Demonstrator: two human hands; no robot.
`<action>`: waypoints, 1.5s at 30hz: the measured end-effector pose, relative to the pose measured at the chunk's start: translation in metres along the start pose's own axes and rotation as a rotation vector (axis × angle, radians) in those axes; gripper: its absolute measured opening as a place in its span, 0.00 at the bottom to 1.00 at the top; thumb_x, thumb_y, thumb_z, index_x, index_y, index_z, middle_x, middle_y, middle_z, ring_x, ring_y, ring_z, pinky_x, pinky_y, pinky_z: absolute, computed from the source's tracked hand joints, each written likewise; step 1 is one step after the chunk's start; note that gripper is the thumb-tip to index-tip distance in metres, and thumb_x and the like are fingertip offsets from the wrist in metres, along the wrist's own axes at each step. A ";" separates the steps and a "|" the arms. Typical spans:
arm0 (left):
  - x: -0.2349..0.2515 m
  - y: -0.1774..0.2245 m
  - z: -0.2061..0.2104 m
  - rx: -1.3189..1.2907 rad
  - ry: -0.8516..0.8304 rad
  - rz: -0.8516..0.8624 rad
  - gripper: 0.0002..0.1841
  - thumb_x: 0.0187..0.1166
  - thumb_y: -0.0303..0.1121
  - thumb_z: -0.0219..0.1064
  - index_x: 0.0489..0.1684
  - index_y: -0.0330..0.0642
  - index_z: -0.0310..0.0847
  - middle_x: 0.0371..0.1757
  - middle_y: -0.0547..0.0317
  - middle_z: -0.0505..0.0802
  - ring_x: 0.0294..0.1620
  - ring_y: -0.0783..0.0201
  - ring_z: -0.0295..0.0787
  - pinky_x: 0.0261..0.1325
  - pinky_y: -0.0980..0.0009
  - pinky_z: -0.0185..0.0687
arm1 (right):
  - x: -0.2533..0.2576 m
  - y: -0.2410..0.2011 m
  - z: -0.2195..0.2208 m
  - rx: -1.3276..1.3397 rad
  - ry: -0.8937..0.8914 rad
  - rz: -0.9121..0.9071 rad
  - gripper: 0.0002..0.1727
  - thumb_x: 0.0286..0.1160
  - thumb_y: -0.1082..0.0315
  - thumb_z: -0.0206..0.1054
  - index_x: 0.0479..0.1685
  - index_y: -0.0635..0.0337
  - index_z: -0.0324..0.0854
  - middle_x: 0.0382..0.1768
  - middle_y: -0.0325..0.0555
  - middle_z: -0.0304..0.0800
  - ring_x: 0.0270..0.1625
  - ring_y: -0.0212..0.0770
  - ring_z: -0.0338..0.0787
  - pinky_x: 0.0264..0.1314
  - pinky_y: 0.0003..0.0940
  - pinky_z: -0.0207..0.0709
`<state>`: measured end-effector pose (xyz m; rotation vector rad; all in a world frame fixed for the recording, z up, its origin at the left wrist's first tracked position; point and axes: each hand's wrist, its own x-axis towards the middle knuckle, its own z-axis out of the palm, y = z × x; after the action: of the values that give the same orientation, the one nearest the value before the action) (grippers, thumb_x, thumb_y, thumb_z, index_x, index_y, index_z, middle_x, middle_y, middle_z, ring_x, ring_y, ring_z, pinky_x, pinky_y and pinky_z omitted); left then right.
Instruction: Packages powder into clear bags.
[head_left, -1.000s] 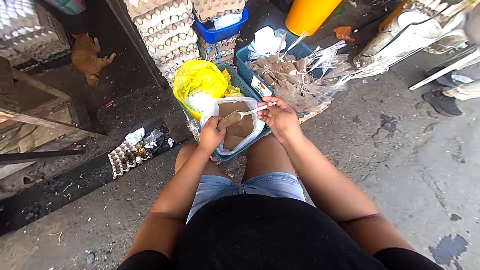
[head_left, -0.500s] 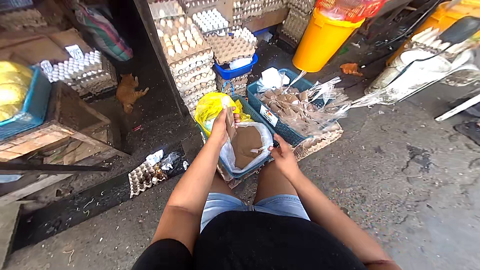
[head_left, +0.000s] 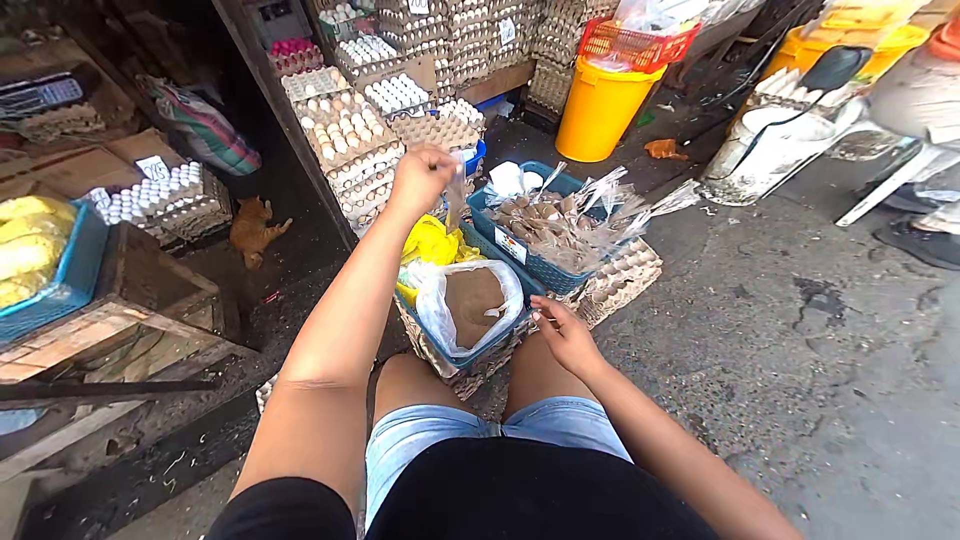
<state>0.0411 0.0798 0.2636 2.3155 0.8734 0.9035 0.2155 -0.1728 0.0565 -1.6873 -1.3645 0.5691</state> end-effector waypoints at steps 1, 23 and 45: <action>-0.004 -0.004 0.005 0.015 -0.061 -0.016 0.09 0.79 0.32 0.72 0.45 0.35 0.93 0.66 0.43 0.90 0.74 0.52 0.82 0.79 0.53 0.73 | 0.000 -0.002 -0.001 -0.010 -0.007 -0.028 0.23 0.91 0.64 0.53 0.75 0.68 0.78 0.70 0.63 0.84 0.68 0.48 0.87 0.72 0.38 0.80; -0.059 0.063 0.013 0.177 -0.323 -0.085 0.11 0.88 0.34 0.62 0.46 0.41 0.92 0.44 0.54 0.94 0.49 0.59 0.89 0.59 0.54 0.81 | 0.044 -0.061 0.006 0.369 -0.318 0.239 0.12 0.87 0.66 0.63 0.51 0.67 0.87 0.50 0.47 0.94 0.52 0.33 0.91 0.62 0.35 0.81; -0.088 0.058 0.036 0.278 -0.208 0.162 0.11 0.84 0.26 0.62 0.51 0.41 0.92 0.52 0.50 0.95 0.64 0.50 0.88 0.79 0.44 0.65 | 0.028 -0.051 -0.019 0.463 0.040 -0.014 0.14 0.80 0.76 0.66 0.61 0.69 0.86 0.57 0.48 0.93 0.59 0.30 0.91 0.67 0.28 0.82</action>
<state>0.0387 -0.0289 0.2414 2.6945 0.7724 0.6191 0.2108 -0.1513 0.1141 -1.3043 -1.1091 0.7719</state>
